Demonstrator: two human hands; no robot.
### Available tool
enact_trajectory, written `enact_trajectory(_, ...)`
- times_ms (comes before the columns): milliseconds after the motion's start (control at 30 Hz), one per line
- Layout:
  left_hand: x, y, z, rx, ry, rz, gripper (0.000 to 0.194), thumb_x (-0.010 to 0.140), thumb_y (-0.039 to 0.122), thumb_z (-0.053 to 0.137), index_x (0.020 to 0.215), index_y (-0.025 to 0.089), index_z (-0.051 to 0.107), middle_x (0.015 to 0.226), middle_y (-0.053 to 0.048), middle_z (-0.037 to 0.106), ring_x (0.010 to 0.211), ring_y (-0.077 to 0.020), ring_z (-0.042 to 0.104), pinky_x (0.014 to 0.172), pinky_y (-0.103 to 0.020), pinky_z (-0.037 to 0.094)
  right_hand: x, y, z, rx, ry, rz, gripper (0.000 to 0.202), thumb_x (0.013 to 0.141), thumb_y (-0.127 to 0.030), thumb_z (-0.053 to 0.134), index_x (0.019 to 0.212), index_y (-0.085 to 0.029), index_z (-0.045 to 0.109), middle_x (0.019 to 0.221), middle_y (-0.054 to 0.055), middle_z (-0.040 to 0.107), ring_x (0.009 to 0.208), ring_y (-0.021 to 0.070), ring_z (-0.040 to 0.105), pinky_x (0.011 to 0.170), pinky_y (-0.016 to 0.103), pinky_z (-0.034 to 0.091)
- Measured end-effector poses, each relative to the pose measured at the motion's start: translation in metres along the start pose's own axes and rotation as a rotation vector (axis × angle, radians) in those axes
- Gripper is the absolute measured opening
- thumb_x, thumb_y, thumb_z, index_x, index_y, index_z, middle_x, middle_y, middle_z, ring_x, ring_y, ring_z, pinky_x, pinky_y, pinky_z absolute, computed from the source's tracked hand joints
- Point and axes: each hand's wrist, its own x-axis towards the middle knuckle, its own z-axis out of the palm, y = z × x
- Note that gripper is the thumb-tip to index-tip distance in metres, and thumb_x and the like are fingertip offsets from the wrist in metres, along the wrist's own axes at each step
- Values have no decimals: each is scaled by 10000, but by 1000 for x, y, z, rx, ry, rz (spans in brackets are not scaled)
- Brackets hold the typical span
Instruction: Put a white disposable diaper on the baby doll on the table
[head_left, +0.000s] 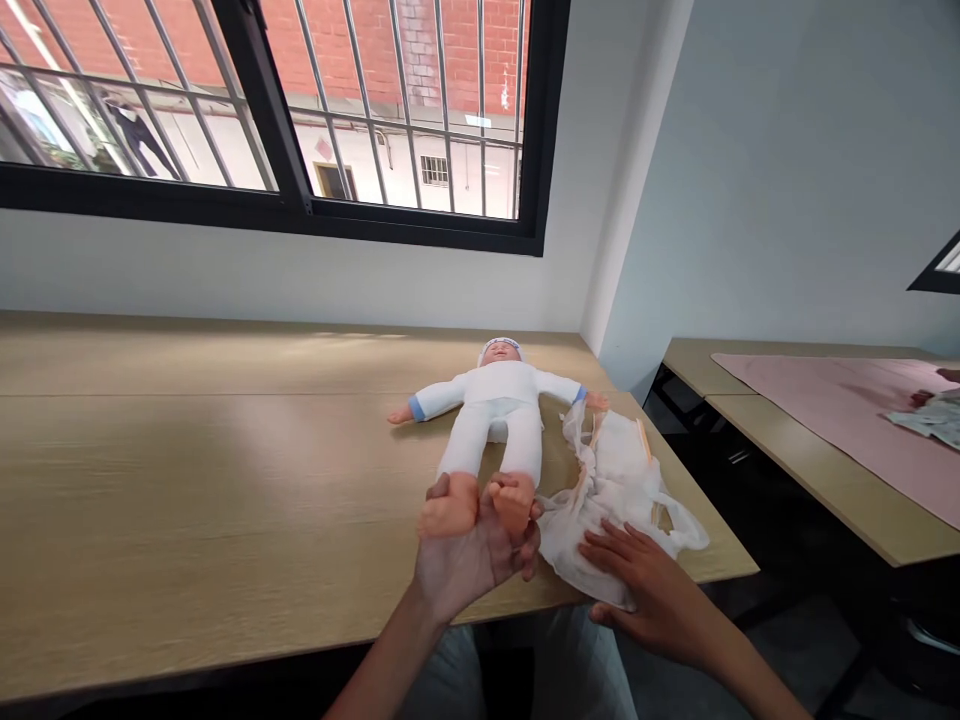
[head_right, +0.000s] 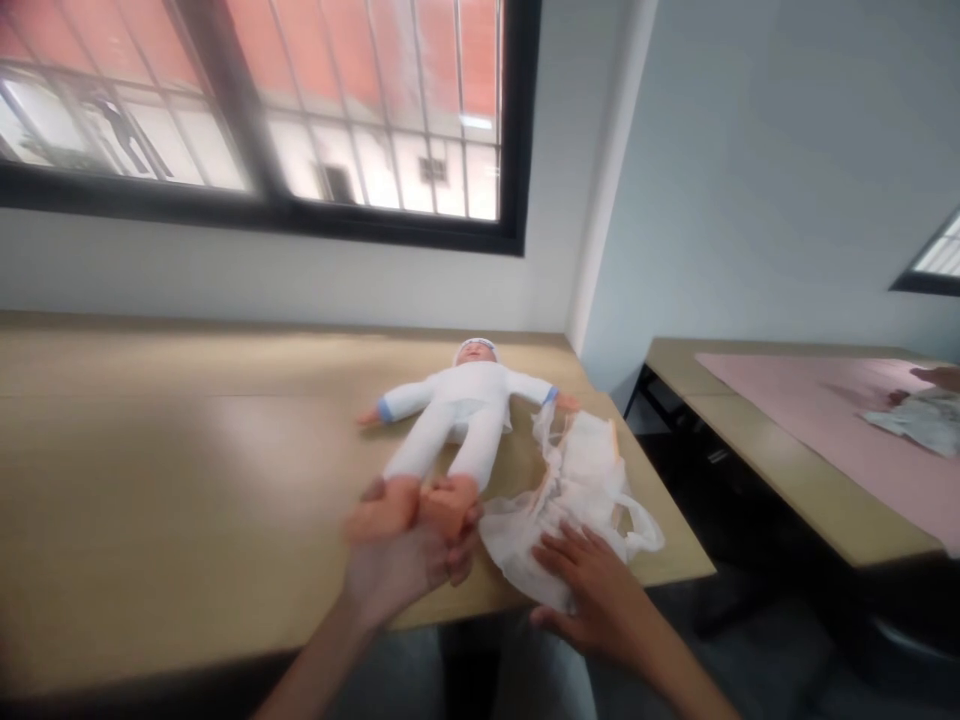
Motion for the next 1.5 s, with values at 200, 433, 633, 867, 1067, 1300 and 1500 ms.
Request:
enact_trajectory(200,30,39,48,131,5,-38,513,835,620,476,1029,152,561,960,-117,632,766,-222,601,723,-329,437,20,33,-29,-6,238,105,474,938,-499,447,1327,-257,564,1350,80,575,1275,291,502,1141,537,259)
enact_trajectory(433,85,62,88,245,-108,-78,446,843,584,444,945,154,507,885,-105,615,706,-209,597,685,-318,446,53,82,-43,-201,196,118,402,896,-533,520,1076,-216,691,1205,108,652,1154,280,580,1075,492,347)
enact_trajectory(633,97,73,91,264,-192,-95,406,851,531,443,956,142,494,892,-116,628,694,-213,604,666,-310,444,4,127,-57,-482,285,374,406,933,-435,438,877,-155,726,1195,172,646,1189,344,551,1084,602,272)
enact_trajectory(867,90,82,88,255,-230,-64,489,806,598,476,979,143,517,880,-120,641,690,-220,596,658,-316,458,6,122,-62,-476,426,346,486,971,-440,295,1230,-183,616,1318,132,588,1268,288,506,1131,578,225)
enact_trajectory(1067,86,86,82,246,-270,-76,466,823,597,445,939,152,520,877,-121,639,676,-213,589,645,-317,460,44,99,-29,-199,-23,272,899,775,-729,525,1503,-256,293,1556,132,274,1436,353,236,1145,520,226)
enact_trajectory(1300,82,98,80,246,-249,-106,489,821,624,434,962,162,512,912,-134,642,707,-233,605,673,-337,455,98,59,-18,-127,-170,184,1002,696,-804,542,1515,-333,209,1611,85,44,1457,402,-14,1164,548,105)
enact_trajectory(1500,79,106,79,197,-240,-149,478,847,605,403,984,162,515,916,-146,647,713,-260,609,675,-362,443,153,14,-11,-42,-245,30,1013,662,-814,571,1504,-383,209,1615,51,21,1443,442,-47,1151,588,68)
